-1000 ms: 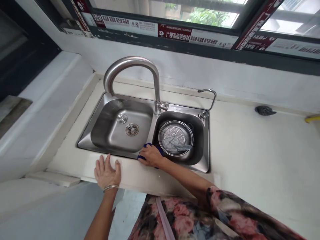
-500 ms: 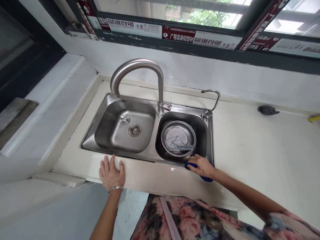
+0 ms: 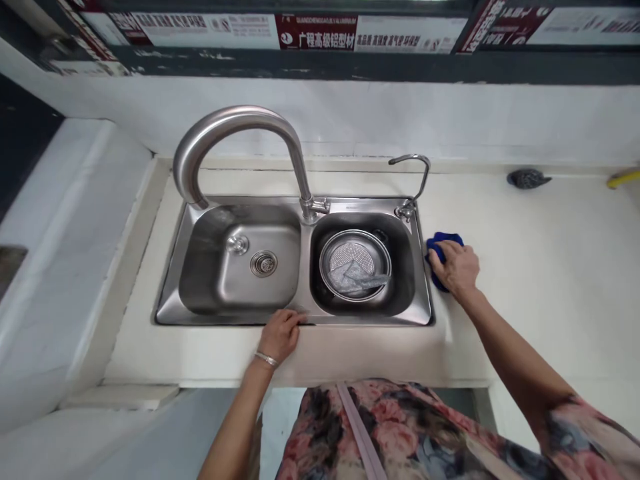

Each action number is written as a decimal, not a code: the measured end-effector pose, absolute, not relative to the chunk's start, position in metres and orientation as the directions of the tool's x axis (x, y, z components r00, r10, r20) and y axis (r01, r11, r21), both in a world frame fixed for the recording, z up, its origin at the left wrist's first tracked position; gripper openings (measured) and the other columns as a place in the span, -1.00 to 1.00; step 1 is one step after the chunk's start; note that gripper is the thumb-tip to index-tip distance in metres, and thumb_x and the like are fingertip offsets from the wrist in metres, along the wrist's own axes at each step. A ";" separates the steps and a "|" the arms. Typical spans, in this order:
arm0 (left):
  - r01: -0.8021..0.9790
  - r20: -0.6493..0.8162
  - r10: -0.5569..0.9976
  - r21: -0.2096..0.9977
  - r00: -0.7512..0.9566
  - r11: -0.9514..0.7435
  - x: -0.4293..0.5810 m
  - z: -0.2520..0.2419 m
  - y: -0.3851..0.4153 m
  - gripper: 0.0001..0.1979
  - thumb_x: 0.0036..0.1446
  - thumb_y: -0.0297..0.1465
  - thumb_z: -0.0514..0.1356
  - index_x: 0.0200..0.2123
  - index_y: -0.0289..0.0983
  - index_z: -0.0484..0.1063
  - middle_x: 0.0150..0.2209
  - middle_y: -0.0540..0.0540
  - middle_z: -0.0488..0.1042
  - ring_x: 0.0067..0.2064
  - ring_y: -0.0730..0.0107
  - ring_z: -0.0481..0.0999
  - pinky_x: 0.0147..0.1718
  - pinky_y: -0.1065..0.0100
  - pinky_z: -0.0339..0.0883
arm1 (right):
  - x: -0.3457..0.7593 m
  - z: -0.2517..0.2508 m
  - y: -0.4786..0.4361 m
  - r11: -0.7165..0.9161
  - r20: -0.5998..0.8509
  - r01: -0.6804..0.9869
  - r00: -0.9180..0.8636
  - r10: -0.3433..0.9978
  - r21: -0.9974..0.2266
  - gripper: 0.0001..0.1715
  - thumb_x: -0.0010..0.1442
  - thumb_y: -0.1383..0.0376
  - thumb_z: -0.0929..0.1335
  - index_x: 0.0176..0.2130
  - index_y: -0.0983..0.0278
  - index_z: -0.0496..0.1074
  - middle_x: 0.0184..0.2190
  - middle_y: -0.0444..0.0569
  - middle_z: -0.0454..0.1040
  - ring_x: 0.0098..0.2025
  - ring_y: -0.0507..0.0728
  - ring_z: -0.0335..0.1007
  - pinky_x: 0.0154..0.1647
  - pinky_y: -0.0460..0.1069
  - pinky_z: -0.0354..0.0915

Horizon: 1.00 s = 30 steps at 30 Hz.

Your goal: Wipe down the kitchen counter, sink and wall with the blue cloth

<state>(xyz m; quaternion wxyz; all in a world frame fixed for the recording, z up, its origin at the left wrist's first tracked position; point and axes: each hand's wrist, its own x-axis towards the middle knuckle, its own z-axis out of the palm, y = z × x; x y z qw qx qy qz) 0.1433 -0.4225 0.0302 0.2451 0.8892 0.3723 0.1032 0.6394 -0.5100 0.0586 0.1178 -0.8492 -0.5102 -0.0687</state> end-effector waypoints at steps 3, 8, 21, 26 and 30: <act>0.553 -0.014 0.651 0.541 0.759 -0.634 0.149 0.026 -0.415 -0.55 0.10 -0.63 0.10 -0.12 -0.14 0.69 -0.19 -0.12 0.62 -0.12 0.24 0.54 -0.07 0.20 0.50 | 0.641 0.048 -0.501 -0.574 0.246 0.817 0.567 0.786 -0.049 -0.44 0.32 0.08 0.28 0.16 0.33 0.48 0.14 0.29 0.47 -0.04 0.38 0.34 -0.06 0.21 0.23; 0.502 0.028 0.625 0.568 0.780 -0.652 0.150 0.025 -0.414 -0.56 0.08 -0.66 0.12 -0.15 -0.12 0.66 -0.20 -0.07 0.62 -0.12 0.24 0.53 -0.09 0.21 0.48 | 0.635 0.042 -0.501 -0.602 0.249 0.797 0.592 0.767 -0.040 -0.46 0.25 0.12 0.30 0.14 0.28 0.47 0.12 0.26 0.46 -0.01 0.41 0.30 -0.06 0.24 0.20; 0.611 -0.219 0.608 0.548 0.764 -0.571 0.163 0.033 -0.411 -0.70 0.10 -0.63 0.06 -0.26 -0.20 0.50 -0.24 -0.07 0.59 -0.13 0.18 0.53 -0.04 0.16 0.41 | 0.637 0.041 -0.500 -0.651 0.236 0.759 0.636 0.735 -0.020 -0.48 0.27 0.11 0.28 0.14 0.24 0.46 0.12 0.23 0.48 0.03 0.42 0.32 -0.03 0.24 0.19; 0.675 -0.428 0.541 0.602 0.724 -0.427 0.169 0.042 -0.395 -0.67 0.11 -0.60 0.01 -0.24 -0.20 0.51 -0.20 -0.09 0.60 -0.08 0.21 0.54 -0.01 0.17 0.38 | 0.643 0.040 -0.492 -0.670 0.244 0.742 0.652 0.717 -0.013 -0.50 0.28 0.11 0.28 0.13 0.23 0.46 0.12 0.22 0.47 0.04 0.41 0.31 -0.02 0.25 0.21; 0.683 -0.584 0.357 0.652 0.729 -0.330 0.176 0.051 -0.372 -0.73 0.13 -0.50 0.07 -0.23 -0.19 0.55 -0.19 -0.06 0.59 -0.14 0.29 0.55 -0.08 0.24 0.36 | 0.650 0.040 -0.482 -0.697 0.249 0.717 0.676 0.694 -0.005 -0.50 0.29 0.08 0.26 0.11 0.23 0.45 0.12 0.23 0.46 0.06 0.42 0.30 -0.02 0.26 0.21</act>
